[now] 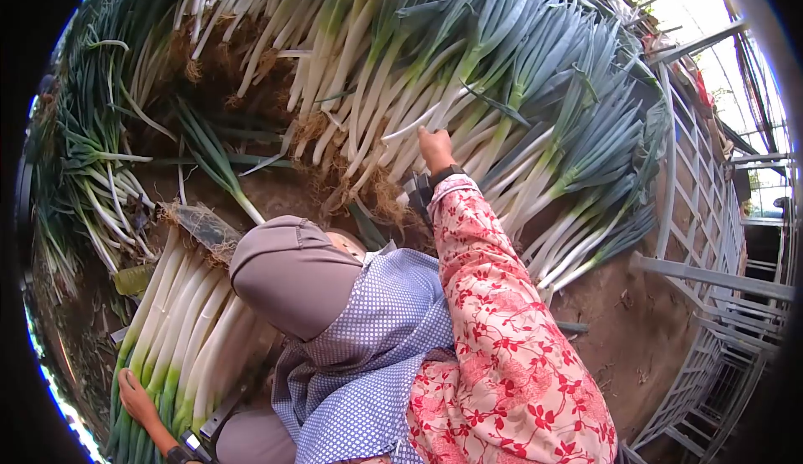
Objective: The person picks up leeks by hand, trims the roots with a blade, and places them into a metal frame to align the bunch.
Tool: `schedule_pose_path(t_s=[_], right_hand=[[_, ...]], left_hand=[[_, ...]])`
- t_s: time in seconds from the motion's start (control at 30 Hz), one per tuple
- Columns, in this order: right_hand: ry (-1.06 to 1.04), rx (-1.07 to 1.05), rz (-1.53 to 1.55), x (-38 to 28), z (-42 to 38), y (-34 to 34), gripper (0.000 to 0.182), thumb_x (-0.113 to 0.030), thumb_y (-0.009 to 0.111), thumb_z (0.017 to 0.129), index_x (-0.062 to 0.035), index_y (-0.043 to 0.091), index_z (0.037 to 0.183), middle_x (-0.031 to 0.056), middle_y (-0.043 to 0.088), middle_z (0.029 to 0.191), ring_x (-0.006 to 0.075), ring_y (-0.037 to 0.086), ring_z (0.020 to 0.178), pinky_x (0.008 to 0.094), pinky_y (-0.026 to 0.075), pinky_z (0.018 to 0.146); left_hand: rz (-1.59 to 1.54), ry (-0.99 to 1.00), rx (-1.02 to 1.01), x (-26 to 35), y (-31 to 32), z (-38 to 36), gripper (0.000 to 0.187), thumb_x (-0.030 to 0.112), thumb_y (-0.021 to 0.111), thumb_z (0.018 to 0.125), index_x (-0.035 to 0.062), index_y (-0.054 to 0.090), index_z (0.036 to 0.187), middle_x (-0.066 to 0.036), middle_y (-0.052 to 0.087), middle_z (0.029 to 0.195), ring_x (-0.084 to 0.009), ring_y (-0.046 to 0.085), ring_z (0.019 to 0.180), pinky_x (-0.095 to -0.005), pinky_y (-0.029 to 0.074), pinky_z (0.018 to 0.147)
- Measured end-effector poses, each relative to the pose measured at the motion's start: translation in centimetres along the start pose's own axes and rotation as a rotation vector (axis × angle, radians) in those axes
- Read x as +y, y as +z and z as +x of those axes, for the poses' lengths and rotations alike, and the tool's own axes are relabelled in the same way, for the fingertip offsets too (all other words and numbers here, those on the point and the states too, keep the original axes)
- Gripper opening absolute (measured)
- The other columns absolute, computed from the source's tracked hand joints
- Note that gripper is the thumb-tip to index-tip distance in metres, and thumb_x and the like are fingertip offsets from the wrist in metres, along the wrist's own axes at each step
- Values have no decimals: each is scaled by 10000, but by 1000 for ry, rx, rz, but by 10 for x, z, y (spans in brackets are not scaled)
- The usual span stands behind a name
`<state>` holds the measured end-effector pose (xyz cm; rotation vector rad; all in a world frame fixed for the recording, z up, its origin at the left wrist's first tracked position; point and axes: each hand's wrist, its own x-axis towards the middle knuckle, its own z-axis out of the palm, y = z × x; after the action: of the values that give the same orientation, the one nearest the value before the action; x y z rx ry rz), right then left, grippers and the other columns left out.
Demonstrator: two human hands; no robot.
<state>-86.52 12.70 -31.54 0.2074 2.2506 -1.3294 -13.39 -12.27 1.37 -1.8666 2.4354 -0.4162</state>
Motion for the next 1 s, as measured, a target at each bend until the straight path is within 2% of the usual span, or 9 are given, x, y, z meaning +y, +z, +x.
schedule_pose_path(t_s=[0.17,0.27,0.3,0.4,0.47,0.6,0.77,0.87,1.0], right_hand=[[40,-135,312,-20,-16,-26,252,-197,619,809,-4,534,948,94,568,769,217,568,582,354,534,549],[-131,72,84,-23,-14,-64,298,-271,637,800,-8,590,932,74,592,762,184,592,630,332,521,526],[-213,230,-142,-6,15,-82,384,-322,630,758,26,604,917,193,645,830,280,653,737,387,526,664],[-83,484,-441,-20,5,-133,439,-315,607,779,7,559,1074,241,607,1051,355,609,968,419,469,860],[11,511,-673,-28,-3,-131,513,-317,625,788,-10,496,1179,246,526,1193,346,550,1089,429,436,929],[-365,352,-664,-28,-19,-101,599,-326,606,808,-16,428,1290,273,462,1257,390,443,1191,419,368,1009],[-161,313,-719,-15,-21,-81,500,-325,593,823,0,522,1197,251,568,1133,396,550,1052,418,426,944],[-287,168,-587,6,7,-61,477,-358,607,835,9,557,1136,207,629,1012,328,629,910,389,508,810],[-2,18,87,-19,14,-24,444,-384,604,857,26,561,1022,102,605,865,193,623,767,341,544,586]], left_hand=[[-12,31,6,-15,8,2,327,284,419,965,30,536,1135,-158,589,1097,-336,531,1033,-416,389,892],[0,35,15,-17,9,2,328,287,422,964,33,538,1137,-156,589,1108,-333,534,1038,-416,389,893],[1,28,7,-15,7,2,329,289,423,964,35,539,1138,-155,589,1109,-333,534,1039,-416,389,894],[-1,10,9,-11,5,3,332,294,425,963,39,540,1142,-154,590,1112,-334,534,1040,-414,389,895],[7,9,23,-16,9,3,333,297,425,963,42,540,1144,-154,591,1112,-336,534,1039,-414,389,894],[7,-23,8,-11,7,2,336,298,424,964,42,540,1148,-155,593,1109,-340,533,1039,-411,392,890],[-2,-44,4,-14,8,3,339,298,423,964,42,540,1153,-158,593,1110,-344,531,1039,-410,394,886],[1,-50,7,-8,5,2,338,296,423,964,42,540,1153,-162,587,1120,-346,528,1043,-412,394,886],[4,-47,-22,-10,4,4,341,292,416,967,34,537,1155,-168,579,1132,-347,525,1049,-413,391,889]])
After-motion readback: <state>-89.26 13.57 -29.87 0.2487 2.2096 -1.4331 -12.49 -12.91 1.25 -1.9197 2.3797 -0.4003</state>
